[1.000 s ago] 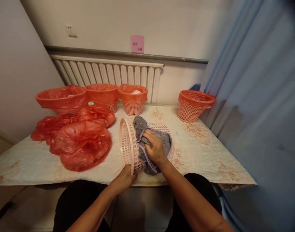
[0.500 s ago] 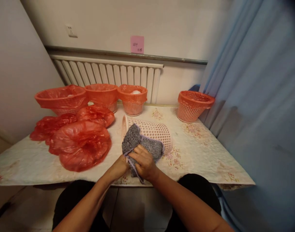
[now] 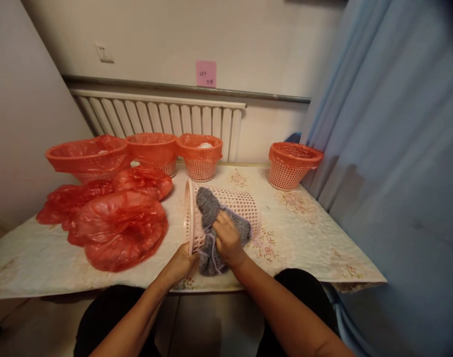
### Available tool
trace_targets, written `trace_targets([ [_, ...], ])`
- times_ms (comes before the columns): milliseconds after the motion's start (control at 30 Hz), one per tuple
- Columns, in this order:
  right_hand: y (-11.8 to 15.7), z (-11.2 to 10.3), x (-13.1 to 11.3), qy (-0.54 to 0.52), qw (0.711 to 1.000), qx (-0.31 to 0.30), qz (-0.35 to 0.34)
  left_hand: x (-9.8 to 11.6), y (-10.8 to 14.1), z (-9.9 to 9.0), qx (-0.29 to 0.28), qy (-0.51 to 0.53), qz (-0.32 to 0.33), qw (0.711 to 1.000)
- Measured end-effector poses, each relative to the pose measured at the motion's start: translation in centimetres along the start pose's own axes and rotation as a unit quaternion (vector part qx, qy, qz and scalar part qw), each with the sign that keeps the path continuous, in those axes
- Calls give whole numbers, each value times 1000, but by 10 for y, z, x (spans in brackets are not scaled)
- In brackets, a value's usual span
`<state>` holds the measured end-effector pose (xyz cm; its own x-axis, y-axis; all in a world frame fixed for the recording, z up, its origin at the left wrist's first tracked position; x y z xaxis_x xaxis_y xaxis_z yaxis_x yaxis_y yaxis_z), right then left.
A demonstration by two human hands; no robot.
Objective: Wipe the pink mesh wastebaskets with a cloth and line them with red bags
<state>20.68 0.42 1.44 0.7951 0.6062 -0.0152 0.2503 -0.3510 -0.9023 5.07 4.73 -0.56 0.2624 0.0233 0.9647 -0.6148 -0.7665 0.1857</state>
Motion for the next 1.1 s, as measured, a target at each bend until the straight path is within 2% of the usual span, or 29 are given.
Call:
trace_targets([
  [100, 8, -14, 39, 50, 991, 46, 118, 0, -1, 1, -11, 10, -2, 1000],
  [200, 18, -32, 76, 102, 955, 116, 251, 1, 1, 3, -18, 4, -1, 1000],
  [267, 23, -39, 91, 119, 933, 146, 306, 2, 2, 4, -20, -1, -1, 1000],
  [333, 25, -41, 95, 128, 923, 161, 324, 3, 3, 4, -23, -11, -2, 1000],
  [400, 24, -36, 87, 126, 930, 158, 306, 3, 3, 4, -23, -26, 0, 999],
  [467, 19, -28, 66, 109, 952, 135, 253, 2, 3, 4, -24, -36, 9, 999],
  [600, 4, -8, 3, 12, 997, 35, 69, -1, 2, 5, -20, -37, 10, 999],
  [700, -5, -1, -29, -45, 998, -32, -43, -3, 4, 6, -16, -45, -5, 999],
  [767, -7, -1, -28, -38, 997, -37, -55, -3, 4, 6, -10, -37, -13, 999],
  [833, -5, -6, -10, -10, 1000, -20, -16, -2, 4, 4, 2, -18, -21, 1000],
  [933, 4, -20, 34, 49, 992, 32, 108, 0, 3, 1, -2, -9, -16, 1000],
  [1000, 13, -33, 65, 84, 970, 74, 215, -1, 3, 1, -15, -21, -6, 1000],
  [1100, 24, -51, 97, 122, 919, 131, 351, -2, 5, 2, -21, -51, 2, 998],
])
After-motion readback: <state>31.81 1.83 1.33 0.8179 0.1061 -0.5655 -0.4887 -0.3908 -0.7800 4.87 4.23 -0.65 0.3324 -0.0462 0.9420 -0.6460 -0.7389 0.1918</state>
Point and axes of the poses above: each hand's wrist, its own y-axis away from the middle knuckle, its own z-axis out of the palm, x = y × z, the point moved 2 cm from there along -y, towards the middle knuckle, and after that the axes turned 14 degrees about -z, right-handed, at the moved point
